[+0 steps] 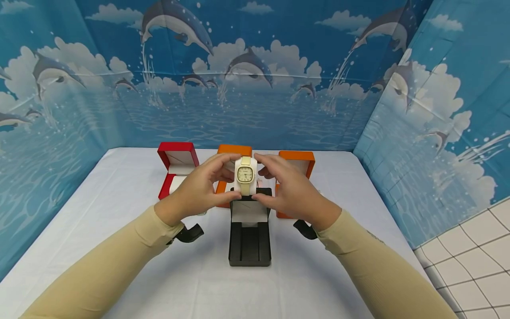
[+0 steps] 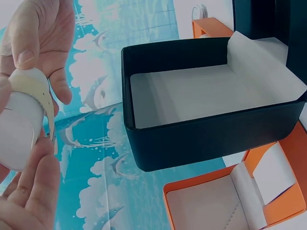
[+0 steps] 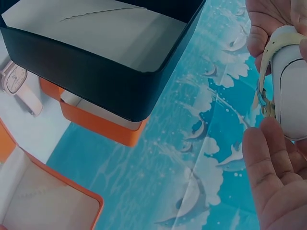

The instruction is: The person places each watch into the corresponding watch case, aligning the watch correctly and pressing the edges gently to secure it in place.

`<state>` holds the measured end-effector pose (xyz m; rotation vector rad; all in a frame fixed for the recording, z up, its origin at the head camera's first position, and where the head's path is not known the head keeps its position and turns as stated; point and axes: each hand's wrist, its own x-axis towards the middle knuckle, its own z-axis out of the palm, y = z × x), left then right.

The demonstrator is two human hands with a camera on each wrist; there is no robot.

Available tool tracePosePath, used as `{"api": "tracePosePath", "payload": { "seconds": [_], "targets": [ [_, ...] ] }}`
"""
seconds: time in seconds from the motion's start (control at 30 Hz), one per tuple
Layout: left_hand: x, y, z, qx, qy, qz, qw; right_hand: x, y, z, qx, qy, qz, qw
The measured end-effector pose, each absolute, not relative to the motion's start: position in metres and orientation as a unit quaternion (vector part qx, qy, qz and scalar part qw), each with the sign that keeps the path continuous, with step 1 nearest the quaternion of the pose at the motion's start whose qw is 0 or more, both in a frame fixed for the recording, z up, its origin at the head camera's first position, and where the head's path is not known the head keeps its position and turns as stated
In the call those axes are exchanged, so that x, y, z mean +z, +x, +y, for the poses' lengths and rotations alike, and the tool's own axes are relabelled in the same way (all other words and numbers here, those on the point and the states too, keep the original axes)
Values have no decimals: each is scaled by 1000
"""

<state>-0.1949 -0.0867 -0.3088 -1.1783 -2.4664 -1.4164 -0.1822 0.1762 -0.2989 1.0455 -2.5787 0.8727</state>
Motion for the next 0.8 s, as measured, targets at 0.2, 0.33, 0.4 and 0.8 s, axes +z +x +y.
{"api": "tracePosePath", "payload": {
  "seconds": [0.2,0.33,0.4,0.8],
  "targets": [
    [-309,-190,-88,-455,-387,-802,19,-300,-178,178,294,359,-879,105],
    [-311,-184,-89,-442,-389,-808,23,-302,-174,180,307,361,-876,89],
    [-312,-182,-89,-433,-390,-812,24,-303,-172,181,314,361,-874,81],
    [-324,-170,-91,-413,-386,-825,7,-312,-160,184,299,364,-880,60]
  ]
}}
